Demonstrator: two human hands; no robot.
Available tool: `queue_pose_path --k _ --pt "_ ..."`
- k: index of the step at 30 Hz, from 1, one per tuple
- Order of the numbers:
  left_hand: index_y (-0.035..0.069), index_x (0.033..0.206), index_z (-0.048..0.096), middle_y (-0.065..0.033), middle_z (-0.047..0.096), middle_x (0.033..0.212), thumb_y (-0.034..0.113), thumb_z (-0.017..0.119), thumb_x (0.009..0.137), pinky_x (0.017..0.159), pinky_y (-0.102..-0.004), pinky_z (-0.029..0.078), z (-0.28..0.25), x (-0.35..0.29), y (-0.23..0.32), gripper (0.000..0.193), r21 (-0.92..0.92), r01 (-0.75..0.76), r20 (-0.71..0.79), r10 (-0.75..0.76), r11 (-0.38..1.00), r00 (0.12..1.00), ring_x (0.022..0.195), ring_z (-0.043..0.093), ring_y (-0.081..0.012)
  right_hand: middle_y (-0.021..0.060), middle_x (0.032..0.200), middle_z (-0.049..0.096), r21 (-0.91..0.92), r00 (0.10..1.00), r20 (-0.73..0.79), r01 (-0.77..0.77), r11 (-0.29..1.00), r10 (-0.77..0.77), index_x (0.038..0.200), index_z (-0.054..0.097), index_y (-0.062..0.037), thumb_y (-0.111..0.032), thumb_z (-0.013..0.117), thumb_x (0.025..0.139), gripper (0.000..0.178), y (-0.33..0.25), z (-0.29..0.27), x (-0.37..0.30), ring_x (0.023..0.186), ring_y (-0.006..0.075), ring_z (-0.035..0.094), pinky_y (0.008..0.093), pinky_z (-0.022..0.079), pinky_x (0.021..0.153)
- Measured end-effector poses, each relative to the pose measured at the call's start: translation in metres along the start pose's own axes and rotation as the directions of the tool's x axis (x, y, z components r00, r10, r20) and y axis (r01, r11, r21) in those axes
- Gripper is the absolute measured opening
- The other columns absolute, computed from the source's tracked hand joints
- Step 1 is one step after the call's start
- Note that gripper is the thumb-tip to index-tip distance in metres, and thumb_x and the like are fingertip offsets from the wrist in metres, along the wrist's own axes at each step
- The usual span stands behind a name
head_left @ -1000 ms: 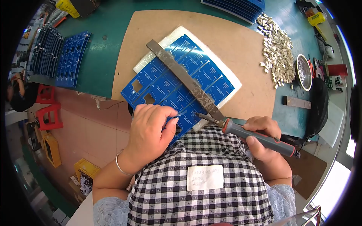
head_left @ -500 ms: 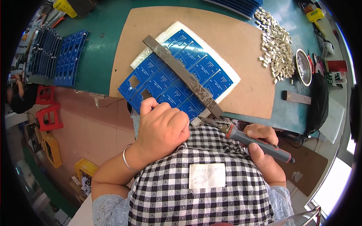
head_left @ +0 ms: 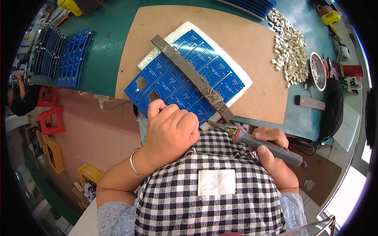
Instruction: The person solders components onto circuit boards using a soldering iron and solder wire. They remove completed boards to stack them, position new circuit boards onto a fixture pad secured with a metal bar, and solder additional components.
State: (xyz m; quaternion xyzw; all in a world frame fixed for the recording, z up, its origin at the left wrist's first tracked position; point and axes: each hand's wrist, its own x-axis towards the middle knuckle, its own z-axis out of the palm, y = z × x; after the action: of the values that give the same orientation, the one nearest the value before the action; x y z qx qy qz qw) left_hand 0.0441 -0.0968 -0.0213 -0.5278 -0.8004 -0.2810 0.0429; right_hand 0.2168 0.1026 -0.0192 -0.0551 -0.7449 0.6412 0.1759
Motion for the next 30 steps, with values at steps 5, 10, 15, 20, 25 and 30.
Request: queue_pose_path --k 5,10,15,20,25,30 --pt "0.013 0.066 0.050 0.0021 0.047 0.058 0.000 0.065 0.063 0.069 -0.0348 0.031 0.000 0.002 -0.001 0.020 0.001 0.006 -0.019 -0.006 1.000 1.000 0.056 0.046 -0.0173 0.0133 0.069 0.063 0.017 1.000 0.026 -0.012 1.000 0.012 0.091 0.053 0.0013 -0.016 0.065 0.081 0.023 -0.003 0.000 0.006 0.056 0.0196 0.061 0.0303 0.048 0.052" --pt "0.013 0.067 0.053 0.0028 0.048 0.058 0.001 0.067 0.065 0.070 -0.0346 0.031 0.000 0.003 -0.003 0.018 0.012 0.002 -0.003 -0.002 1.000 1.000 0.056 0.047 -0.0165 0.0126 0.070 0.063 -0.032 0.997 0.023 -0.072 0.997 0.072 0.090 0.056 0.0013 -0.017 0.066 0.081 0.023 -0.006 0.000 0.011 0.057 0.0208 0.061 0.0308 0.048 0.053" --pt "0.017 0.073 0.063 0.0050 0.044 0.057 0.010 0.072 0.066 0.071 -0.0338 0.031 -0.009 -0.001 -0.008 0.013 0.064 -0.020 -0.029 0.022 0.998 0.999 0.058 0.045 -0.0142 0.0125 0.071 0.063 -0.090 0.999 0.036 0.027 0.996 -0.023 0.087 0.058 0.0016 -0.019 0.067 0.078 0.024 -0.005 -0.006 0.018 0.059 0.0213 0.061 0.0309 0.048 0.054" --pt "0.016 0.080 0.066 0.0045 0.048 0.060 0.009 0.075 0.066 0.071 -0.0339 0.031 -0.020 -0.007 -0.014 0.018 -0.044 0.028 -0.027 -0.029 0.999 0.999 0.059 0.047 -0.0150 0.0135 0.071 0.063 -0.097 0.996 0.061 0.078 0.992 -0.072 0.085 0.058 0.0021 -0.018 0.067 0.077 0.024 -0.009 -0.012 0.019 0.060 0.0213 0.060 0.0317 0.048 0.055" --pt "0.012 0.074 0.056 0.0019 0.052 0.063 0.004 0.070 0.067 0.071 -0.0342 0.033 -0.017 -0.009 -0.018 0.017 -0.147 0.074 -0.060 -0.083 0.986 0.995 0.058 0.049 -0.0180 0.0147 0.070 0.061 0.044 0.999 -0.054 -0.008 0.999 0.011 0.085 0.056 0.0021 -0.018 0.066 0.078 0.024 -0.009 -0.010 0.015 0.059 0.0227 0.058 0.0334 0.047 0.057" --pt "0.013 0.069 0.054 0.0025 0.050 0.059 0.002 0.070 0.064 0.069 -0.0346 0.030 -0.011 -0.006 -0.014 0.020 -0.074 0.050 -0.115 -0.059 0.996 0.992 0.055 0.045 -0.0172 0.0146 0.069 0.061 -0.053 1.000 -0.007 0.007 0.999 -0.008 0.088 0.054 0.0017 -0.020 0.066 0.081 0.025 -0.007 -0.008 0.015 0.060 0.0209 0.058 0.0329 0.047 0.056"
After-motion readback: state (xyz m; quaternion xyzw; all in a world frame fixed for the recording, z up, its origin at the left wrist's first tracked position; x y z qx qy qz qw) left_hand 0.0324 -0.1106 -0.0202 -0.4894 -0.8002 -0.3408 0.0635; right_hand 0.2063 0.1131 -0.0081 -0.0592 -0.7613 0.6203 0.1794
